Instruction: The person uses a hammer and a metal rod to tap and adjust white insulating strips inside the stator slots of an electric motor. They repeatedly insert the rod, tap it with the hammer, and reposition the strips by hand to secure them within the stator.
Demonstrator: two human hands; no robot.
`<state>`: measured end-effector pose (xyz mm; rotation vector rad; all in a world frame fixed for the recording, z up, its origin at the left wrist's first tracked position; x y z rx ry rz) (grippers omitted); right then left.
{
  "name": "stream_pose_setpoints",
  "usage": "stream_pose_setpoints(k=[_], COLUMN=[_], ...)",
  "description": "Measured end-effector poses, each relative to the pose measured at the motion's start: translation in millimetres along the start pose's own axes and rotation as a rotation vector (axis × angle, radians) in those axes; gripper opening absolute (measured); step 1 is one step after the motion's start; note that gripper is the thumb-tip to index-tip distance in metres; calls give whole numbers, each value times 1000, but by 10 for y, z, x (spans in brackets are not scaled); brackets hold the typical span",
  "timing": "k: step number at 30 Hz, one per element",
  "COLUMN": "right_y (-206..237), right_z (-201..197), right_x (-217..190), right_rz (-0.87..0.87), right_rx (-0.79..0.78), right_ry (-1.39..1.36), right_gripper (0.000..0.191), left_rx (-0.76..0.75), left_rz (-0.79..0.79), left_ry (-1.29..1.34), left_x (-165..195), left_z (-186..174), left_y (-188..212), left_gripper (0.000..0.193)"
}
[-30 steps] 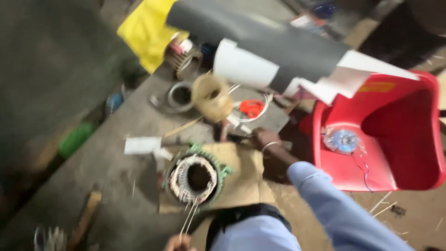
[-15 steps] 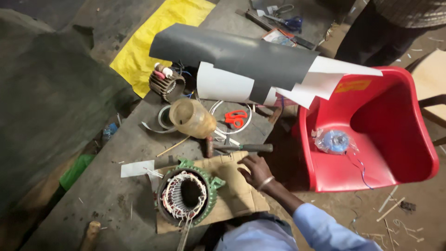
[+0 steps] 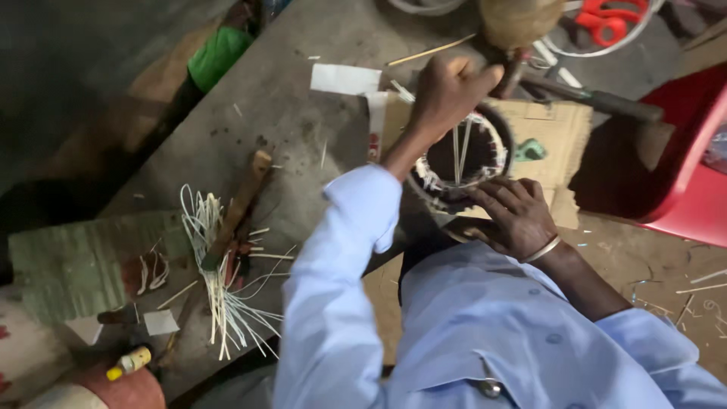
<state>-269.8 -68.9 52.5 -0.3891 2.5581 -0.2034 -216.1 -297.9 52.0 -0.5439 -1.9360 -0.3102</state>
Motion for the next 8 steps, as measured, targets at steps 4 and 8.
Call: stream_pose_setpoints(k=[4, 8], right_y=[-110, -153], right_z=[147, 311], right_x=[-101, -177], right_rz=[106, 213], right_rx=[-58, -132], right_ry=[116, 172], right_gripper=[74, 76], left_rx=[133, 49], left_rz=[-48, -97], left_ry=[17, -45], left_x=[-429, -822], left_z=[258, 512], left_y=[-201, -338], left_gripper=[44, 45])
Point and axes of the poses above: each hand's wrist, its own y-axis away from the middle knuckle, its own z-axis out of the palm, x = y × z, the point moved 7 cm from there along -y, towards the middle knuckle
